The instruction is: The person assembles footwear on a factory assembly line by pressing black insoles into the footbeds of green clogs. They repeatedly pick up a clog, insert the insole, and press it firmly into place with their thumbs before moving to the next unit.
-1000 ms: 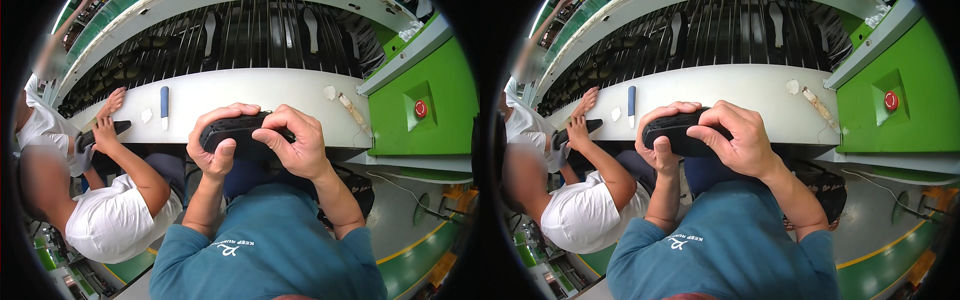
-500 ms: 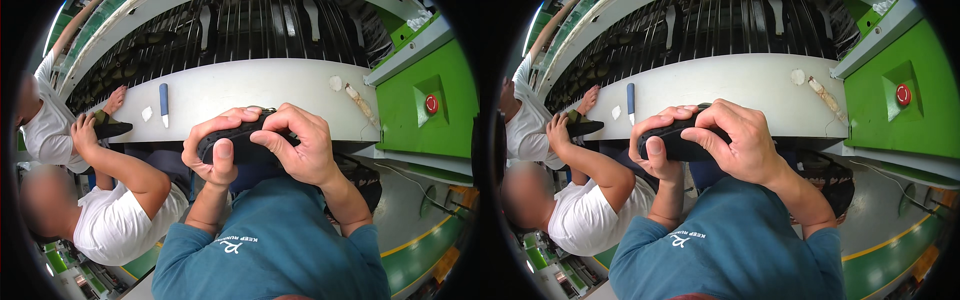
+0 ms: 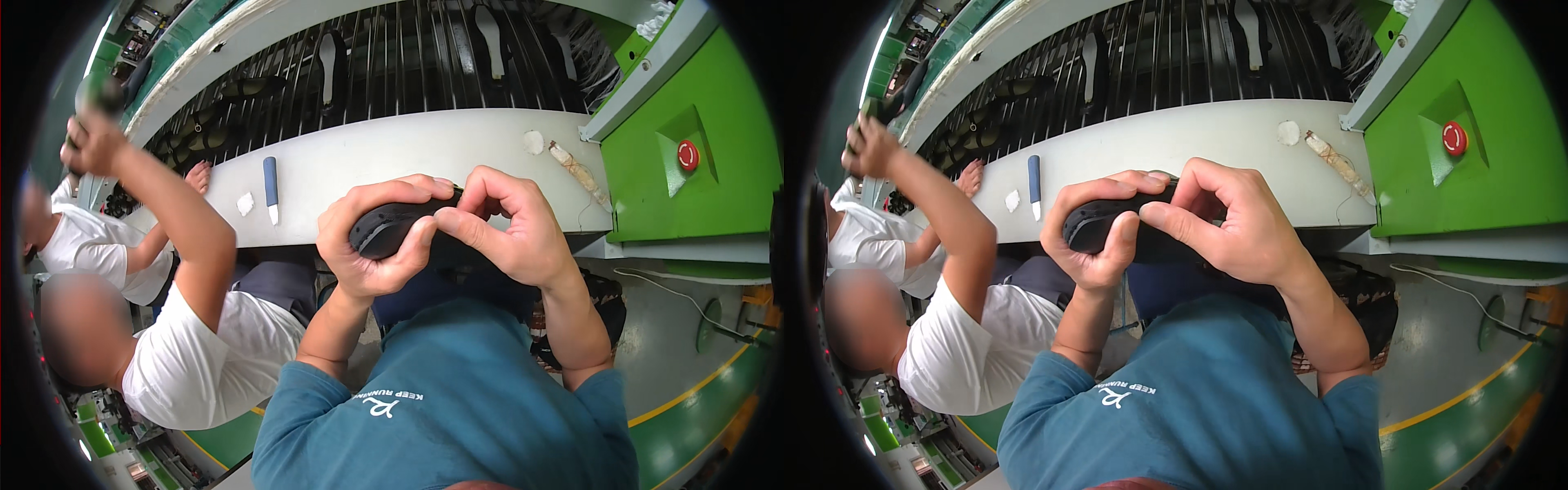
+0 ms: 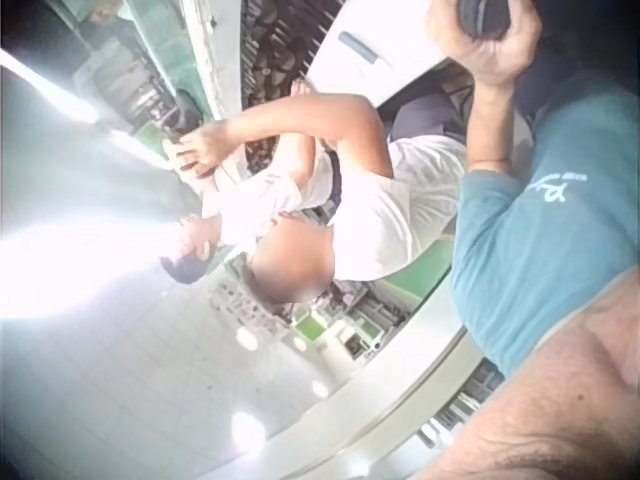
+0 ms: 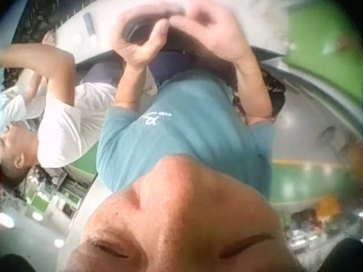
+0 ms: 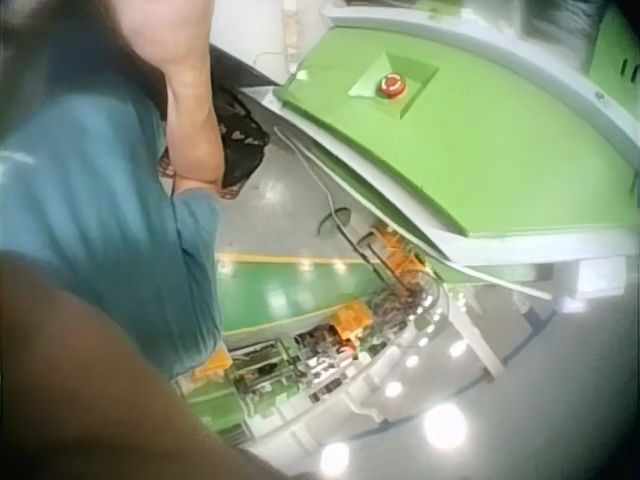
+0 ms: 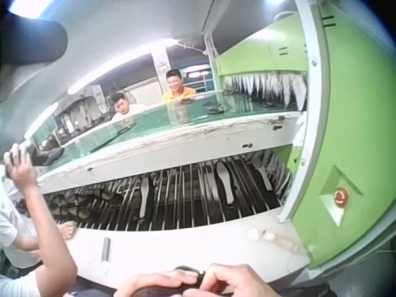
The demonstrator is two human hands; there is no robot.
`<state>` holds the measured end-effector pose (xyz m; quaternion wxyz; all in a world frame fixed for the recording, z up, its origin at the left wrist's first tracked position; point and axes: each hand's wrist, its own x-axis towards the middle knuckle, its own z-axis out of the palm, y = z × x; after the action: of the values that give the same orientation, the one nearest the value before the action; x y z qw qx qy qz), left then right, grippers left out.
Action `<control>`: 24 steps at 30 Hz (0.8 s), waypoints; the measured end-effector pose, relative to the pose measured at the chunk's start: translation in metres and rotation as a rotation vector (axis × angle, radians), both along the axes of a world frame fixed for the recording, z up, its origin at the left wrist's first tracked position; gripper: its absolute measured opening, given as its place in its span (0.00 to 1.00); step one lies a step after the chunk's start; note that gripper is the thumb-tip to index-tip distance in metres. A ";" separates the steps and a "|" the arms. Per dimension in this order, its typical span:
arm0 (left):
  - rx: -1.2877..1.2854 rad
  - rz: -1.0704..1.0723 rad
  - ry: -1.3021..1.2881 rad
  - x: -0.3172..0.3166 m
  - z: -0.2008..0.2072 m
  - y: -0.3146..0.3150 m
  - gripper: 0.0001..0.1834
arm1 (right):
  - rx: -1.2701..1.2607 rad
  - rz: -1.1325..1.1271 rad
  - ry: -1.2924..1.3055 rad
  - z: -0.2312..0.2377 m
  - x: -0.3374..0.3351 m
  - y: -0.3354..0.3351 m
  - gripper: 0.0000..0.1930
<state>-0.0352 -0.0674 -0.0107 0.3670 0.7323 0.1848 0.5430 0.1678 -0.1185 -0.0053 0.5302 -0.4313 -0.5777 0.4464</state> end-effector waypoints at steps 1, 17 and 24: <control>0.008 -0.010 0.033 0.002 0.002 0.001 0.14 | 0.007 -0.008 0.011 -0.003 0.002 -0.002 0.17; 0.041 -0.121 0.153 0.024 0.028 0.008 0.15 | 0.036 -0.119 0.167 -0.030 0.014 -0.024 0.16; 0.108 -0.173 0.236 0.026 0.034 0.017 0.21 | 0.044 -0.101 0.255 -0.044 0.019 -0.019 0.15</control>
<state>-0.0091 -0.0501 0.0237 0.3486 0.8227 0.1333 0.4288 0.1869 -0.1378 -0.0494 0.6303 -0.3880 -0.4929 0.4574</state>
